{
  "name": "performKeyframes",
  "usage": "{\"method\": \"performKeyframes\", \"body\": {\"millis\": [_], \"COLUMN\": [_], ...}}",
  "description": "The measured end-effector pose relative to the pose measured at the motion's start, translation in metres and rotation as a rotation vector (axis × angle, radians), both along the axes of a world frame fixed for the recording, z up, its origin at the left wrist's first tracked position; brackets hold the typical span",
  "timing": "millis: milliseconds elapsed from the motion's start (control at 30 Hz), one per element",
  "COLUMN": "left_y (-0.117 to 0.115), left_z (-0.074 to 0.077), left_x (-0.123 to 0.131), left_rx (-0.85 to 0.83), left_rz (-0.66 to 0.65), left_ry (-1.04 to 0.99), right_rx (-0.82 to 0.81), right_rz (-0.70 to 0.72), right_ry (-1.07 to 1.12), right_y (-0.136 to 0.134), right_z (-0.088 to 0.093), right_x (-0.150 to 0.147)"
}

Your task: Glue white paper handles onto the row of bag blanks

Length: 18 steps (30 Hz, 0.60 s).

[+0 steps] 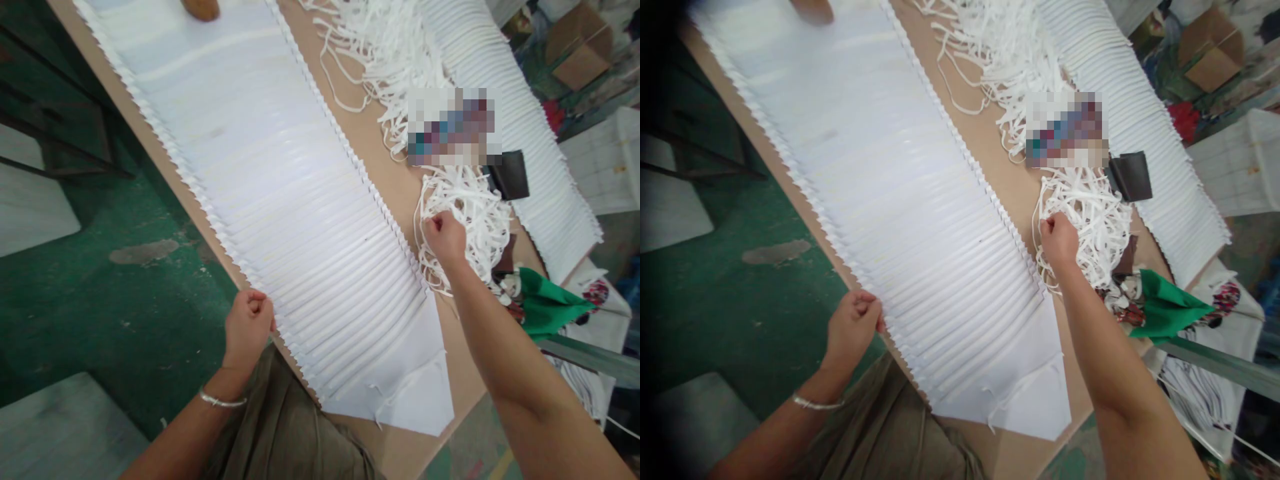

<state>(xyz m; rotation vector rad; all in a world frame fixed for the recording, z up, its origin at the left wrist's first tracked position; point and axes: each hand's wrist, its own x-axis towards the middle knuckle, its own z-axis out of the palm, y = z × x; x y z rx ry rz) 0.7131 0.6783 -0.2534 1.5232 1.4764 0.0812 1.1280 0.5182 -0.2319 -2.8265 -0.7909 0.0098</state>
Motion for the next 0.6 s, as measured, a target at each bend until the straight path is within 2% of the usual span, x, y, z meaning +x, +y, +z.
{"method": "performKeyframes", "body": {"millis": [133, 200, 333, 400, 500, 600], "left_y": [0.007, 0.010, 0.019, 0.026, 0.042, 0.066], "left_z": [0.015, 0.019, 0.020, 0.019, 0.020, 0.028], "left_x": [-0.007, -0.007, -0.005, -0.008, -0.020, -0.042], "left_rx": [-0.053, -0.089, -0.149, -0.188, -0.223, -0.208], "left_rz": [0.003, 0.007, 0.002, -0.020, -0.081, -0.166], "left_ry": [-0.050, -0.088, -0.178, -0.226, -0.285, -0.298], "right_rx": [-0.027, -0.041, -0.076, -0.105, -0.048, 0.051], "right_rz": [0.011, 0.020, -0.110, -0.150, -0.176, -0.238], "right_ry": [0.135, 0.146, 0.003, 0.056, 0.194, 0.137], "right_y": [-0.026, -0.026, -0.032, -0.043, -0.061, -0.071], "right_z": [0.001, 0.001, 0.003, 0.001, -0.006, -0.002], "right_x": [0.012, 0.005, -0.016, -0.025, -0.036, -0.052]}}
